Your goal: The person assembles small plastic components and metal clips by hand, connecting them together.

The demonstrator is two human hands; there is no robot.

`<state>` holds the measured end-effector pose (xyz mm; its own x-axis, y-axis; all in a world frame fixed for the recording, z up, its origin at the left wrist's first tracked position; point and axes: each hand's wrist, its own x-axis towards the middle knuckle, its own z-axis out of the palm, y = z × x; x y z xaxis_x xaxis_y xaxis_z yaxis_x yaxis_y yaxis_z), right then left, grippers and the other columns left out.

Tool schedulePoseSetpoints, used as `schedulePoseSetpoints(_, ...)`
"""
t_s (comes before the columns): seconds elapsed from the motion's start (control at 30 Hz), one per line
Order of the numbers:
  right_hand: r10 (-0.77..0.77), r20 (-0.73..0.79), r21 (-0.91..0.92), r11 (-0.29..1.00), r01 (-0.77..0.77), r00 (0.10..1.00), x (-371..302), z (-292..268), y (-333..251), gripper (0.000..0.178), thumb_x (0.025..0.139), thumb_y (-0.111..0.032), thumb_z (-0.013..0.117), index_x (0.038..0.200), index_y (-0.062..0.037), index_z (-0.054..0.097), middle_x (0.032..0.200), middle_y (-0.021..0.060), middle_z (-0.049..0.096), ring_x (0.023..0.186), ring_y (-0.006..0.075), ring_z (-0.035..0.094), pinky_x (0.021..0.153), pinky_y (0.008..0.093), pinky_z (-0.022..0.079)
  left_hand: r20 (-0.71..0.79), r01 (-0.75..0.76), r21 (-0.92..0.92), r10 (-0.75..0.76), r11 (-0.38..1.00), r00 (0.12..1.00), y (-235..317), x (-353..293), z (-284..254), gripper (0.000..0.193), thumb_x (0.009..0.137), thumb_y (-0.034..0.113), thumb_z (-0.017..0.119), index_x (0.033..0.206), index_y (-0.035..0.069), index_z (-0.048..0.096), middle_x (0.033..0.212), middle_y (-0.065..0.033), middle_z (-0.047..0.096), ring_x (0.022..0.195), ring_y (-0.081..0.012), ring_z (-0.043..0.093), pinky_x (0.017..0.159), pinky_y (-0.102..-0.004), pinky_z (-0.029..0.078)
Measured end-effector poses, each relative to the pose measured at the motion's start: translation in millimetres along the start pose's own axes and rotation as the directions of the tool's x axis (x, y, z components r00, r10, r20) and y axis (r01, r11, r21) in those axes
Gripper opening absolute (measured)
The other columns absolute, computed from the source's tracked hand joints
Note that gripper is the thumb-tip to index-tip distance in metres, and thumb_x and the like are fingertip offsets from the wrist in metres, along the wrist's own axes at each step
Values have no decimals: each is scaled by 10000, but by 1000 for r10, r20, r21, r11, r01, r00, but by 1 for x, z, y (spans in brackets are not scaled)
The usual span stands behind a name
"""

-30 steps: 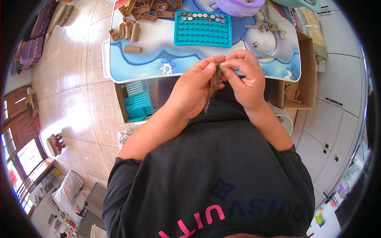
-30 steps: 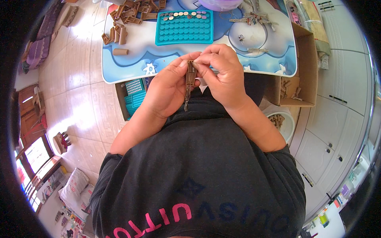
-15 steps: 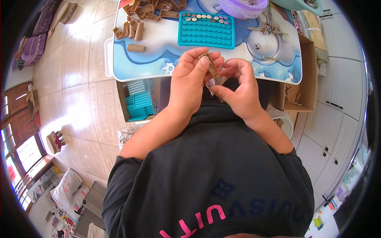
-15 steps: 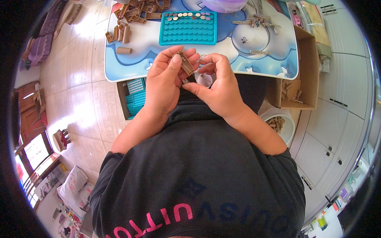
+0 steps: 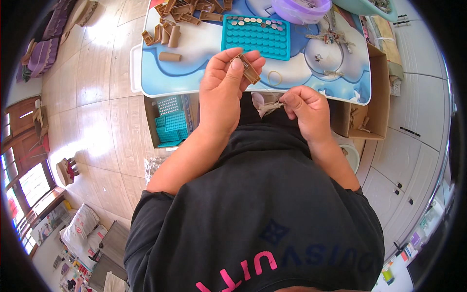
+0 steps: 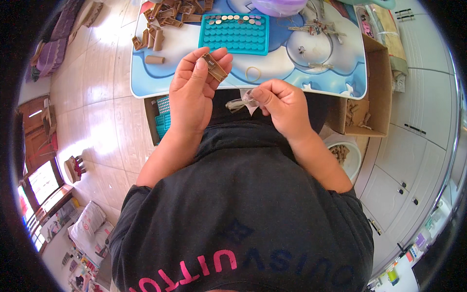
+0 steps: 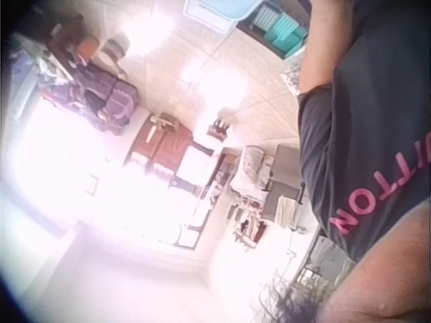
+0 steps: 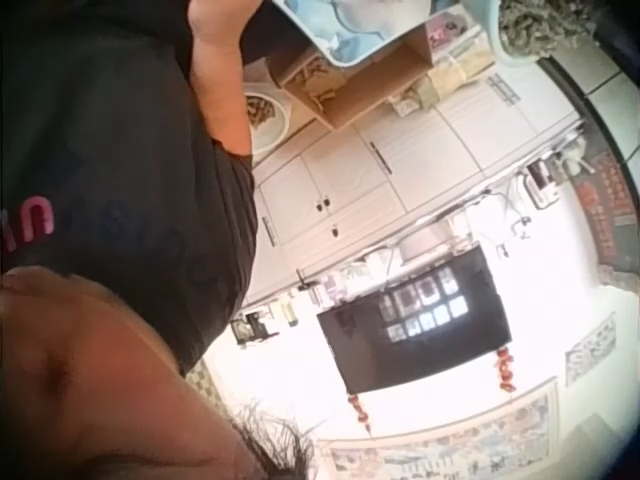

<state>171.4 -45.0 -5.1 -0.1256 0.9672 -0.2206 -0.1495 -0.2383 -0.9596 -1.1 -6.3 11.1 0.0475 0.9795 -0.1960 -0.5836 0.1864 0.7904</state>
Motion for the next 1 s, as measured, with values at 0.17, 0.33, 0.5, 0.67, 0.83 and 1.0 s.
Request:
schedulePoseSetpoints(0.17, 190, 142, -381, 916, -123, 971, 15, -5, -7, 275, 873, -258, 608, 774, -3, 636, 620, 0, 575, 531, 77, 478, 505, 239, 386, 181, -14, 37, 7, 999, 983, 1, -6, 2, 235, 961, 120, 424, 1161, -2, 439, 1162, -192, 553, 1065, -282, 574, 946, -387, 455)
schedulePoseSetpoints(0.33, 120, 166, -631, 776, 11, 979, 14, 3, -9, 269, 874, -264, 585, 823, -6, 636, 671, 70, 597, 576, 190, 549, 554, 296, 433, 233, -30, 43, 19, 999, 972, -3, -6, 1, 233, 959, 115, 428, 1160, -2, 439, 1164, -188, 553, 1070, -283, 571, 946, -382, 452)
schedulePoseSetpoints(0.5, -435, 10, -590, 725, 356, 901, 4, 22, -19, 162, 776, -100, 672, 913, -47, 601, 818, 95, 597, 723, 251, 577, 636, 339, 452, 150, 39, 36, -44, 999, 988, -3, -7, 0, 237, 958, 124, 433, 1162, 3, 442, 1158, -191, 554, 1078, -282, 565, 937, -381, 457)
schedulePoseSetpoints(0.67, -587, 173, -632, 550, 546, 791, 15, 21, -10, 220, 713, -60, 701, 909, -71, 602, 772, 69, 581, 684, 267, 555, 623, 359, 429, 115, 114, 3, -114, 993, 987, -5, -5, 1, 245, 956, 135, 442, 1166, 8, 449, 1146, -191, 565, 1051, -269, 581, 889, -364, 485)
schedulePoseSetpoints(0.83, -623, 369, -704, 296, 645, 689, 24, 20, -9, 267, 652, -86, 722, 897, -90, 615, 715, 40, 542, 661, 249, 527, 587, 360, 405, 90, 195, 17, -196, 981, 976, -4, -5, -3, 251, 953, 142, 454, 1168, 12, 465, 1118, -182, 586, 1006, -244, 604, 813, -338, 518)
schedulePoseSetpoints(1.0, -521, 476, -728, 219, 650, 708, 28, 25, -21, 263, 677, -125, 707, 927, -92, 632, 696, 39, 527, 657, 250, 522, 590, 359, 412, -41, 322, -41, -323, 946, 945, -9, 0, -10, 245, 944, 148, 489, 1140, 2, 490, 1037, -123, 615, 932, -177, 616, 722, -265, 514)
